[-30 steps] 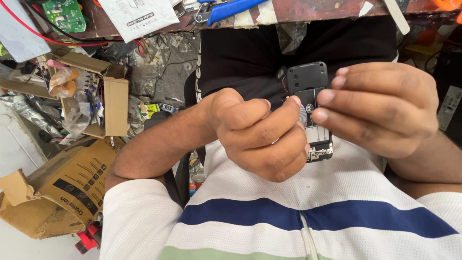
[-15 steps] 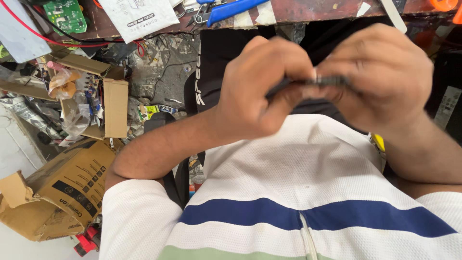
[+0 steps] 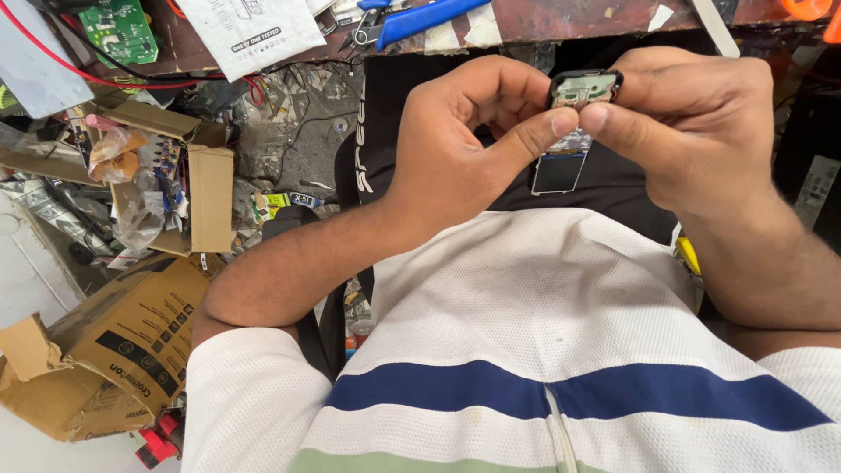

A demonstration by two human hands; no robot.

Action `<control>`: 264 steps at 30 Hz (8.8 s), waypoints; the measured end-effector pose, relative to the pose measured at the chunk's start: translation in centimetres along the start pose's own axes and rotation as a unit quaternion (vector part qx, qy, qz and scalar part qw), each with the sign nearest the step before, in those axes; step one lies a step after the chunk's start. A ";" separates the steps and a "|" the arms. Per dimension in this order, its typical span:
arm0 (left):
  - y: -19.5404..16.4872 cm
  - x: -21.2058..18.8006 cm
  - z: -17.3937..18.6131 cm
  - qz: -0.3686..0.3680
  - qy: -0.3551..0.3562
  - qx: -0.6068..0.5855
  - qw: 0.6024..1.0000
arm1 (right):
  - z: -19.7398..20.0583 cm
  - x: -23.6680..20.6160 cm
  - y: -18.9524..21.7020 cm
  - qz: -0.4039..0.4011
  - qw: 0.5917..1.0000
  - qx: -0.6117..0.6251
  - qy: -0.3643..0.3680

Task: The person repairs a mobile phone at a cluttered workbench. They use tweezers and a soldering iron on the phone's exposed board, disassemble the phone body, connect a cable to test the board, work on components with a soldering iron, and finally fit the board into a red phone housing.

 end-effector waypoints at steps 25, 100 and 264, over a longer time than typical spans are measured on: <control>0.2 2.3 1.2 -0.024 0.071 0.031 0.997 | 0.4 2.4 -3.2 -0.094 0.985 0.132 0.052; 0.3 1.2 0.4 -0.061 0.050 0.165 0.983 | -0.2 2.1 -6.9 0.005 0.970 0.241 -0.005; 4.3 2.7 3.0 -0.096 -0.033 -0.017 0.995 | -2.1 3.1 -3.0 0.092 0.996 -0.001 -0.016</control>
Point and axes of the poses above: each hand's wrist, its own x-axis towards the middle knuckle, its own z-axis out of the back of the hand, y = z × x, the point moved 10 cm from there along x, towards the middle knuckle, and after that the axes turned 13 degrees about -z, right-handed, at the moved point
